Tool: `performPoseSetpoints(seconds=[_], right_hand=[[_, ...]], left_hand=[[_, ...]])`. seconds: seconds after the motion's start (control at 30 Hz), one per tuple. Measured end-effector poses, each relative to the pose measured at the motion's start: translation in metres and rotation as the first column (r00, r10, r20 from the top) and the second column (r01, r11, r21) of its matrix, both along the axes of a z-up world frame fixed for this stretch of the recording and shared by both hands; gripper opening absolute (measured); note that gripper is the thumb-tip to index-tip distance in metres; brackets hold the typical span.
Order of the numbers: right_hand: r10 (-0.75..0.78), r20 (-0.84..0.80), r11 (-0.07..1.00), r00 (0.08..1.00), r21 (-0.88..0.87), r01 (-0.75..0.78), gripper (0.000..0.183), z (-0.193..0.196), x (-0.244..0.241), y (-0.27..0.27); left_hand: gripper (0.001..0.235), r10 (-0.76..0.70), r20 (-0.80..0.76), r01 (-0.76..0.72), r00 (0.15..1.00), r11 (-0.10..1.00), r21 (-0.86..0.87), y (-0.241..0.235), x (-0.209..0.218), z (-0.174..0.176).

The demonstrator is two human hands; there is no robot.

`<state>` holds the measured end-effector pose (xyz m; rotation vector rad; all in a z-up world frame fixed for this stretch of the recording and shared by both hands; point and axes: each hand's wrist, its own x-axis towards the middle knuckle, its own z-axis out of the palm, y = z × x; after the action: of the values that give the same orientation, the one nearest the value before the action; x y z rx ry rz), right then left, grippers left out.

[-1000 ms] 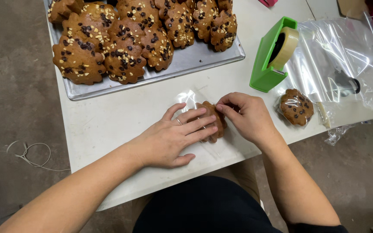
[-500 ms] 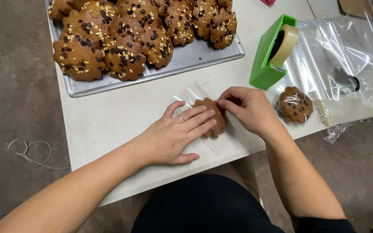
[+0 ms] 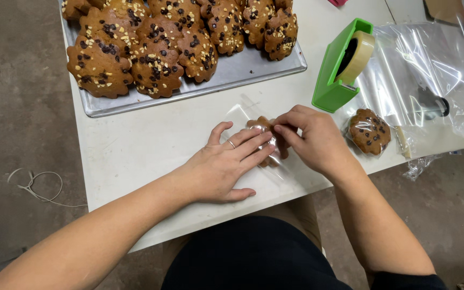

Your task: The person places star-shaped cookies into clear plastic bags and seals them with tape. The process is repeated for multiple cookies, with each sealed package set aside on the table.

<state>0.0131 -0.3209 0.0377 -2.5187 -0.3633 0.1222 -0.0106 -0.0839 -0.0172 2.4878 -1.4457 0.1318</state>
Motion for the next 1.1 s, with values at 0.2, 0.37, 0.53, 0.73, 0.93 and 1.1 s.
performPoseSetpoints(seconds=[0.2, 0.37, 0.53, 0.73, 0.93, 1.1], right_hand=[[0.067, 0.013, 0.996, 0.998, -0.054, -0.066, 0.012, -0.001, -0.002, 0.001], [0.103, 0.042, 0.987, 0.994, -0.129, -0.097, 0.015, -0.010, -0.006, -0.003], [0.182, 0.088, 0.966, 0.979, -0.203, -0.161, 0.025, -0.009, -0.026, -0.005], [0.291, 0.273, 0.892, 0.917, -0.423, -0.157, 0.042, -0.030, -0.050, -0.004], [0.327, 0.442, 0.866, 0.835, -0.493, -0.078, 0.062, -0.034, -0.075, 0.001], [0.131, 0.333, 0.988, 0.934, 0.029, -0.149, 0.038, -0.011, -0.067, -0.011]], left_hand=[[0.094, 0.020, -0.008, -0.020, 1.000, 1.000, -0.008, -0.007, 0.001, -0.004], [0.093, 0.020, -0.030, -0.021, 0.999, 1.000, -0.023, -0.009, 0.002, -0.007], [0.089, 0.004, -0.076, -0.007, 0.997, 0.999, -0.042, -0.008, 0.008, 0.001], [0.080, 0.070, 0.018, -0.069, 0.997, 0.997, -0.046, -0.008, 0.015, 0.003], [0.058, 0.097, 0.105, -0.083, 0.990, 0.989, -0.123, -0.003, 0.015, -0.008], [0.049, 0.108, 0.114, -0.093, 0.988, 0.987, -0.130, -0.003, 0.014, -0.007]])
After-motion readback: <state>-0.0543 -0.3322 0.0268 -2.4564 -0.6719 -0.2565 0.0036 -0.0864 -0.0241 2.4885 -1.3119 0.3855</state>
